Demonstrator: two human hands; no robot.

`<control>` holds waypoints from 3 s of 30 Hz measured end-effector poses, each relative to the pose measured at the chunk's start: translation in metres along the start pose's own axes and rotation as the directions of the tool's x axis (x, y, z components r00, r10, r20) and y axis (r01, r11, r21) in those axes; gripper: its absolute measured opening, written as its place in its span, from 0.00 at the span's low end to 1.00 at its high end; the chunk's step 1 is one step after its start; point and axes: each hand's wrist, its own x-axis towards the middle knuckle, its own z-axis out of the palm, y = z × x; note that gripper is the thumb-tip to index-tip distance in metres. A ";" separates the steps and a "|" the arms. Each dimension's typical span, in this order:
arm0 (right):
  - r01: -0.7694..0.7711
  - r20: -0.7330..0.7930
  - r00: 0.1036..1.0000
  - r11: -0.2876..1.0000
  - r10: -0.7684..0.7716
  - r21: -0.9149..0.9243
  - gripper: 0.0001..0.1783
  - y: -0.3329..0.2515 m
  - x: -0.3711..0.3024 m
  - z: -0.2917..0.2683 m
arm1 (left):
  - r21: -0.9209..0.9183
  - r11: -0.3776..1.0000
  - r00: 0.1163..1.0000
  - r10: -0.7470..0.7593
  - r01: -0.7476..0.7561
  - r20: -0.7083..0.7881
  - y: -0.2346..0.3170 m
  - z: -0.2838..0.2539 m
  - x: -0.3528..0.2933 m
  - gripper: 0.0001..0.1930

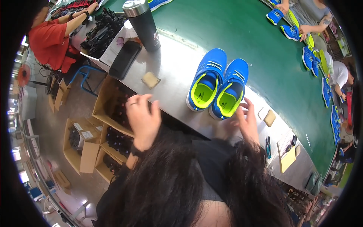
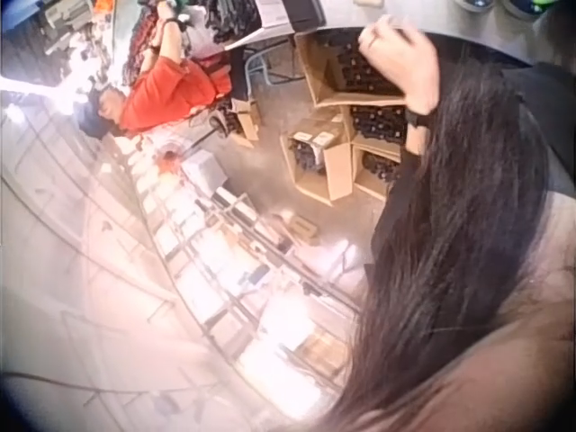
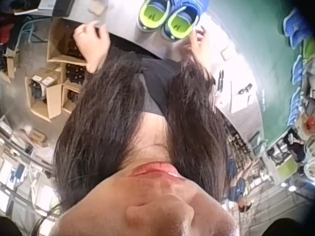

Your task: Checking the quality of shoes on an assembly line and cleaning small spots.

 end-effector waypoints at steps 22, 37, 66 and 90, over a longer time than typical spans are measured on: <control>-0.317 0.376 0.923 0.394 -0.080 0.863 0.33 0.017 0.008 -0.001 | -0.301 -0.300 0.412 0.447 0.905 0.794 0.054 0.026 0.014 0.29; 0.381 -0.158 0.803 0.697 -0.575 -0.607 0.37 0.010 -0.026 -0.013 | -0.165 0.964 0.930 0.249 -0.210 0.270 0.069 0.017 -0.013 0.43; 0.345 -0.006 0.931 0.886 -0.364 -0.311 0.18 -0.036 -0.033 -0.039 | -0.632 0.745 0.889 0.123 0.212 0.442 0.066 0.038 -0.009 0.23; 0.832 0.040 0.494 0.459 -0.868 -0.313 0.28 -0.300 0.240 0.057 | -0.679 0.735 0.999 0.032 0.002 0.038 0.067 0.060 -0.005 0.05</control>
